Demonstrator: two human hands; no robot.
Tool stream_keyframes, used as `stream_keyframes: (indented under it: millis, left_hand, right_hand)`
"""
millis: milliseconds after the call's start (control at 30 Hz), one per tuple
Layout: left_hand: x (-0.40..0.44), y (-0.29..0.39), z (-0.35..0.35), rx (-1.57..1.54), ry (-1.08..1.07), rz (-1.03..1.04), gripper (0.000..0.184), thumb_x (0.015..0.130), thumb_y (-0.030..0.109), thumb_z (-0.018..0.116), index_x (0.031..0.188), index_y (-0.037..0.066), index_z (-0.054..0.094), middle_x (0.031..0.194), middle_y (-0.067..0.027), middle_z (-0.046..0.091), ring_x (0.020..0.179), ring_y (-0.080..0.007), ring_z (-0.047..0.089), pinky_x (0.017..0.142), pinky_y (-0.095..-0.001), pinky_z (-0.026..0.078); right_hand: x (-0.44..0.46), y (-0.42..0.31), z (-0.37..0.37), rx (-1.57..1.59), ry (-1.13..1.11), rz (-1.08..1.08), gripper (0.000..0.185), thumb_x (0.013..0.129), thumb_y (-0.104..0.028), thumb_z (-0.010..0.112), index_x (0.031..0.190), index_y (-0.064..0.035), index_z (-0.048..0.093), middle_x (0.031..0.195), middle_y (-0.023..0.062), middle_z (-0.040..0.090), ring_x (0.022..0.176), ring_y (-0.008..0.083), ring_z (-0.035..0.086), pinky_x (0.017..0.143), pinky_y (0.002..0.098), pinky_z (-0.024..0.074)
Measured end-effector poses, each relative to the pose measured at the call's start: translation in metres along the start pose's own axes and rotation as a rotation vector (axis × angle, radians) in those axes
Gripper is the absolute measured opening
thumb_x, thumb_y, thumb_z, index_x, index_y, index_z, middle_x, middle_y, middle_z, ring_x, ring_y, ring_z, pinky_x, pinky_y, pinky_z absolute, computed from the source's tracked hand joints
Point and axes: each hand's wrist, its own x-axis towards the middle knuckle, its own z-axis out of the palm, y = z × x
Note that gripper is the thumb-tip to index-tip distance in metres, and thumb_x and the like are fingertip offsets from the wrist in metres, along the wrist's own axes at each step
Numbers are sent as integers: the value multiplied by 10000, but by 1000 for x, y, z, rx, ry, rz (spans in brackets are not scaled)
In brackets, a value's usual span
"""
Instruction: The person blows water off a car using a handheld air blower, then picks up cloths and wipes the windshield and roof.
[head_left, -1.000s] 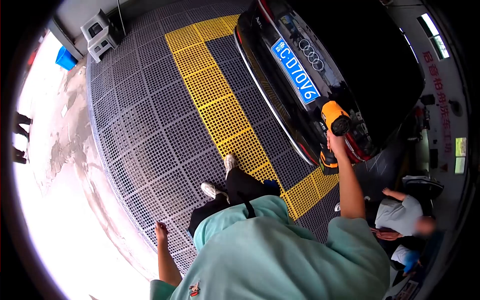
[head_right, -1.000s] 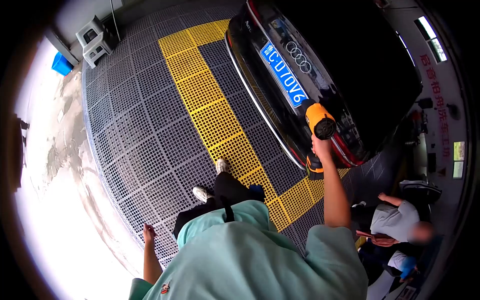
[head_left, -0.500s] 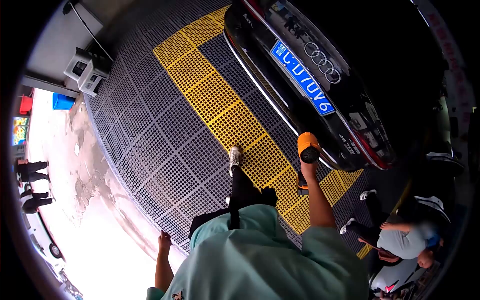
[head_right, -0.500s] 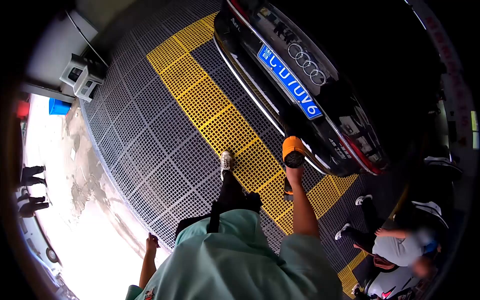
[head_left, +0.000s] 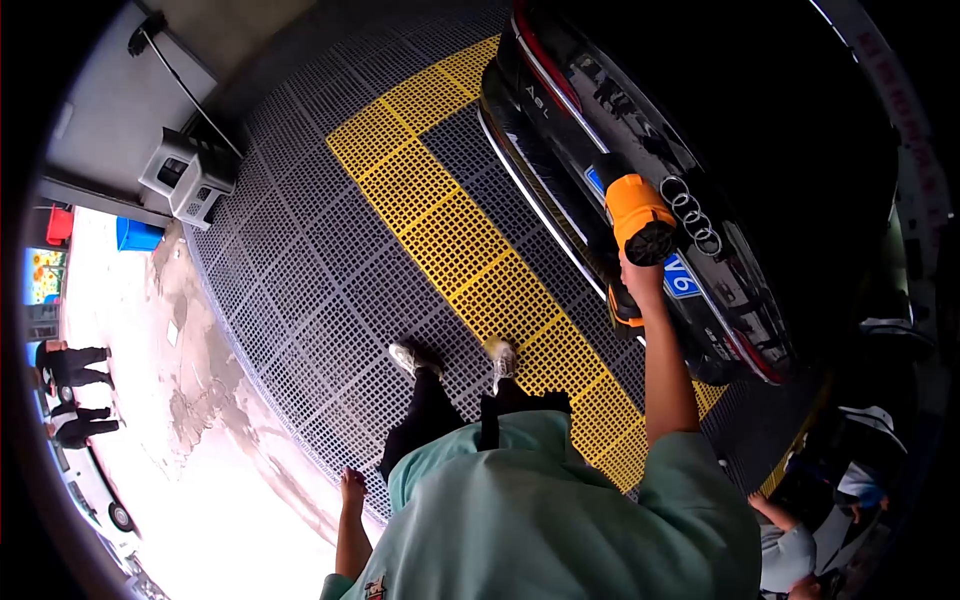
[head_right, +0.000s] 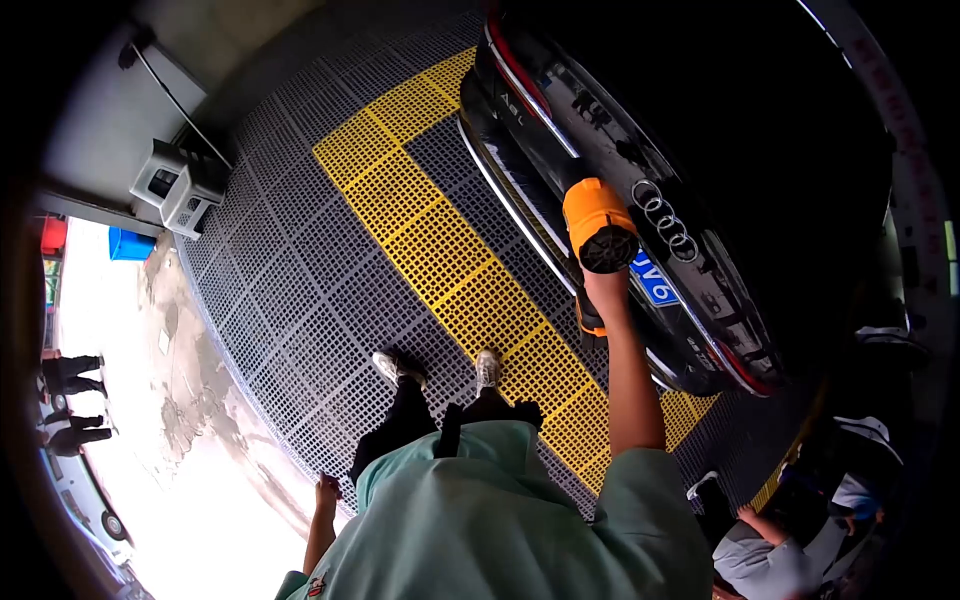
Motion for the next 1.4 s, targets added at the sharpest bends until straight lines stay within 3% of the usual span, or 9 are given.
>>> stream_keyframes:
  millis: [67,133,533,967,1100,1167,1233,1367,1400]
  left_hand:
    - [27,12,-9,44,-29,-16,582,1005,530,314,689,82,509,530,-29,434,400,-140,412,372,-276,383]
    - [63,27,-22,51,-90,-4,615,998,545,309,710,56,544,525,-46,436,386,-174,443,364,-311,433]
    - [264,227,-105,-116,-151,18,589,972,570,370,708,83,569,516,-9,427,400,-136,405,349,-298,391]
    - [376,453,-62,41,-266,61,576,929,634,402,765,108,569,551,-20,436,418,-161,409,357,-325,418]
    - [391,547,-2,127,-310,71,523,914,611,427,745,124,522,556,-7,412,440,-161,394,369,-337,385]
    - [396,606,54,275,-356,99,497,902,589,439,768,118,519,579,-13,421,466,-168,402,392,-340,389]
    - [402,655,105,410,-415,145,472,891,568,450,792,112,517,602,-19,429,493,-174,410,416,-343,392]
    - [423,746,191,616,-513,256,430,868,526,472,840,99,513,649,-32,447,545,-186,426,462,-349,399]
    - [429,767,207,654,-538,285,421,863,515,478,852,96,511,660,-35,451,558,-189,430,473,-351,400]
  right_hand:
    - [2,-92,-18,212,-19,163,164,893,-167,636,891,-24,556,715,50,563,596,174,558,541,316,439]
    - [14,-143,-15,266,62,44,284,888,-177,623,683,-68,461,530,-18,406,421,102,393,414,287,316]
    - [95,-306,49,168,69,-77,133,903,-161,542,800,-81,516,594,-1,483,443,119,487,424,285,403]
    - [227,-367,130,169,207,67,179,804,-190,646,716,-69,549,541,3,501,387,113,471,366,272,372]
    - [269,-406,136,114,215,50,263,766,-278,687,879,-42,662,591,63,613,455,182,598,440,328,473]
    - [295,-402,145,71,258,-25,324,746,-286,684,939,-25,671,834,199,687,794,362,677,684,424,536]
    - [303,-405,152,-72,308,-119,336,753,-263,659,1013,-51,665,941,226,670,898,412,642,769,456,521]
    - [294,-386,171,33,304,-261,332,836,-363,634,1006,-79,647,890,216,663,842,398,640,708,468,500]
    - [280,-386,171,-64,243,-95,369,835,-397,629,1029,-83,646,900,211,669,852,392,644,727,458,507]
